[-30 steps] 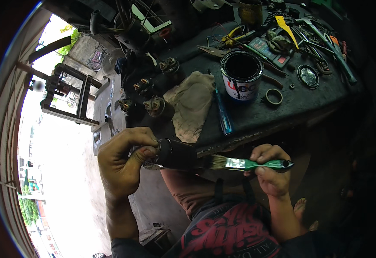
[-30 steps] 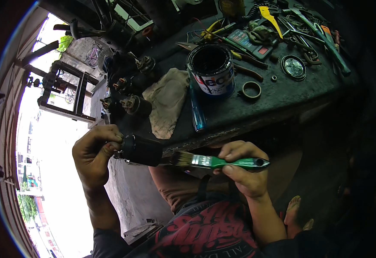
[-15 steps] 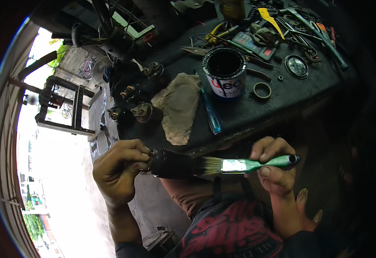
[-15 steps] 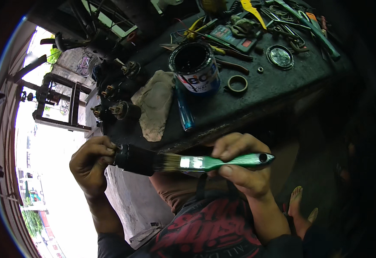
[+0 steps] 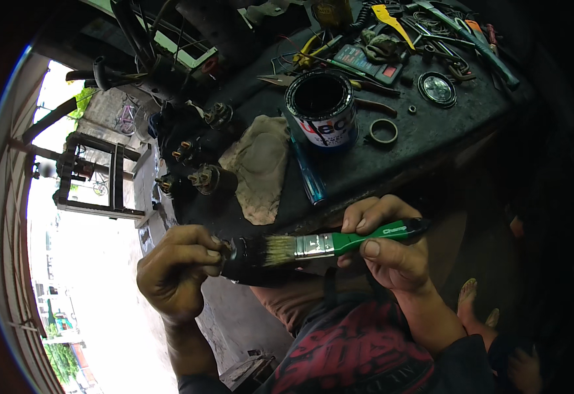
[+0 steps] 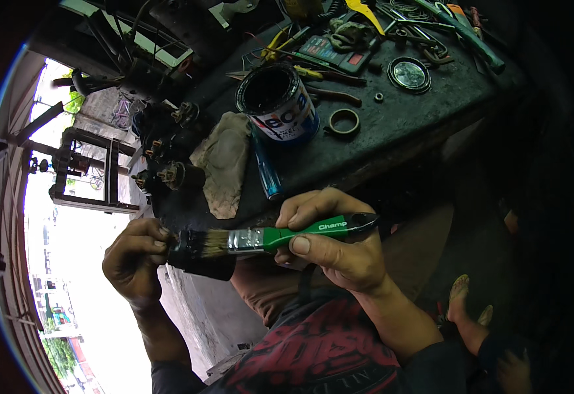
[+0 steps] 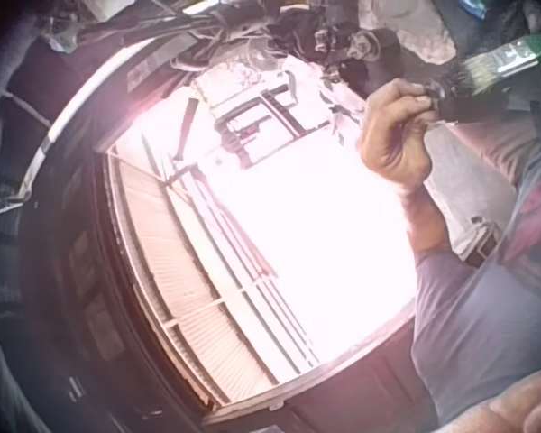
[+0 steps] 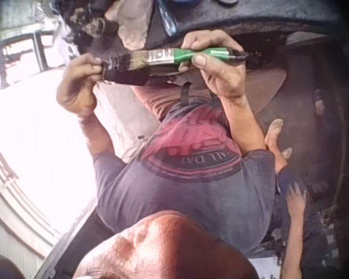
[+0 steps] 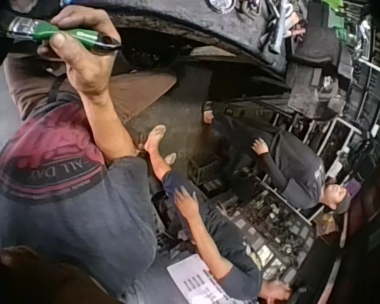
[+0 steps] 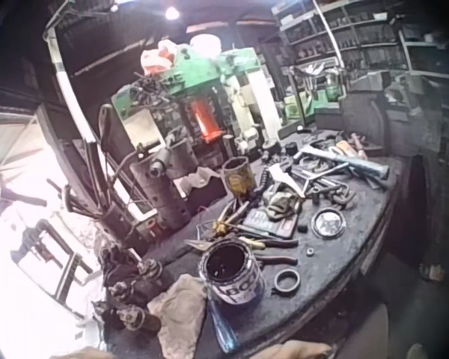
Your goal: The person assembles small mechanical parts on a workbench. They place a metal ring onto a cylindrical component, then use a brush to apply a dark substance from a can onto the part. The person repeats this process with another similar component.
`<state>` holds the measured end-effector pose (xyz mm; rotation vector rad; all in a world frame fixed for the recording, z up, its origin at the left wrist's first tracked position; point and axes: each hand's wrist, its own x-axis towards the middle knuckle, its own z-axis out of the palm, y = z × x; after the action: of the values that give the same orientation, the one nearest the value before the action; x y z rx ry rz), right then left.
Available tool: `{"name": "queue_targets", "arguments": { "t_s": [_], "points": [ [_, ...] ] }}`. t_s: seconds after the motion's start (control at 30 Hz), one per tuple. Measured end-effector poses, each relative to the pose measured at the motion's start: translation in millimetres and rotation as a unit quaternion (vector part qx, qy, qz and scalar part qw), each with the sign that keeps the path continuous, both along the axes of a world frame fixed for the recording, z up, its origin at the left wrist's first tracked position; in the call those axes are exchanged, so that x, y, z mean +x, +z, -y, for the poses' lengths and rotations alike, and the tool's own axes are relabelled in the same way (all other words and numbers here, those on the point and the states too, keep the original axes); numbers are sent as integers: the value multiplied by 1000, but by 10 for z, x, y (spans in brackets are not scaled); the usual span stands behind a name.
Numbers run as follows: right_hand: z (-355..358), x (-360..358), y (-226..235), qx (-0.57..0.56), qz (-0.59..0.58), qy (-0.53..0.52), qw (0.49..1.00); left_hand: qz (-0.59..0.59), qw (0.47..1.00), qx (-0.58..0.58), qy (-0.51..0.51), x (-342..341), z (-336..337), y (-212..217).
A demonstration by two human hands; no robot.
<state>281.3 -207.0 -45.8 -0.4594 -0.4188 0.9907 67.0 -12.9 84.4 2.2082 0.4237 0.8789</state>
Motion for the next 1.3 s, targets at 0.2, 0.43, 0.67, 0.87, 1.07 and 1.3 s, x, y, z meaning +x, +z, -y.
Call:
{"name": "queue_targets", "arguments": {
  "t_s": [0.2,0.43,0.67,0.87,1.07,1.3],
  "points": [
    [160,132,-44,96,-56,-19,994,-9,997,58,-48,5,-26,39],
    [32,-12,-124,45,-133,36,989,4,998,52,-41,72,55,6],
    [154,110,-71,58,-136,-16,989,3,997,51,-56,135,34,-8],
    [176,90,-206,29,-117,26,992,15,994,60,-93,231,-31,11],
    [765,258,-487,-66,-112,-76,989,-41,988,104,-108,341,-228,81],
    [813,236,-453,-31,-115,-108,987,-92,975,171,-110,526,-561,-29]
  ]
}}
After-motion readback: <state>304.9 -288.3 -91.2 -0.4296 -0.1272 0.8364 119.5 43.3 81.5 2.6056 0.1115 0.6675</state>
